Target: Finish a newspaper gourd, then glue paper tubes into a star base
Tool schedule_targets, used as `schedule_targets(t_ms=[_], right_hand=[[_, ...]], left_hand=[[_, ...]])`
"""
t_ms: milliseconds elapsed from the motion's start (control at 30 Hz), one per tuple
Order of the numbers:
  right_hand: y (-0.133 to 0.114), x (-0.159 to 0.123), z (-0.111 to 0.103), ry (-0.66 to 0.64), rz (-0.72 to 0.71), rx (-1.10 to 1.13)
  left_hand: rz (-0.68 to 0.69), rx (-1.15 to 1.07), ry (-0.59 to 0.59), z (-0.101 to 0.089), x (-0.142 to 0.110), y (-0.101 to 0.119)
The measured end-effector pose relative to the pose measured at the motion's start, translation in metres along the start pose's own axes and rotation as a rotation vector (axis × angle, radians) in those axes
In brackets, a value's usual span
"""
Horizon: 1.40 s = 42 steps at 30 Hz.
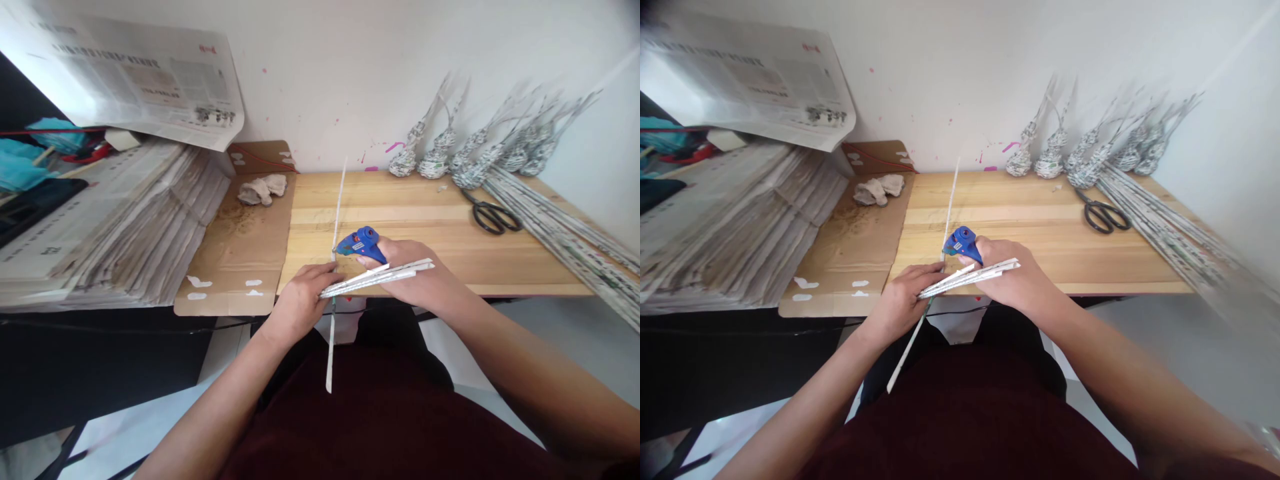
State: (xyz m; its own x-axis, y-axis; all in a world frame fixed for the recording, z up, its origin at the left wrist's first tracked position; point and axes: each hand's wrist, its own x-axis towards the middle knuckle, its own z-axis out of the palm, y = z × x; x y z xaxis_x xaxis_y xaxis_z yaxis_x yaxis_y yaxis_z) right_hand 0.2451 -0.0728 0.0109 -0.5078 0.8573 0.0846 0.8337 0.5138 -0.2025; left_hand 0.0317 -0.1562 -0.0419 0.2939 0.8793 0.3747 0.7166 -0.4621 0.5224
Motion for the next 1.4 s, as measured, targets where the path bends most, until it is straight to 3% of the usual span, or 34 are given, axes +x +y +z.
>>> schedule_targets(t_ms=[700,900,1400], right_hand=[[-0.003,-0.003,0.000,0.006,0.036,0.063],[0.002,0.000,-0.001,-0.012,-0.022,0.209],[0.003,0.001,0.002,0.002,0.008,0.139]], left_hand=[[0.008,-0.025,0.038,0.001,-0.001,0.000],[0.008,-0.026,0.037,0.001,-0.001,0.000],[0.015,-0.041,0.037,0.001,-0.001,-0.002]])
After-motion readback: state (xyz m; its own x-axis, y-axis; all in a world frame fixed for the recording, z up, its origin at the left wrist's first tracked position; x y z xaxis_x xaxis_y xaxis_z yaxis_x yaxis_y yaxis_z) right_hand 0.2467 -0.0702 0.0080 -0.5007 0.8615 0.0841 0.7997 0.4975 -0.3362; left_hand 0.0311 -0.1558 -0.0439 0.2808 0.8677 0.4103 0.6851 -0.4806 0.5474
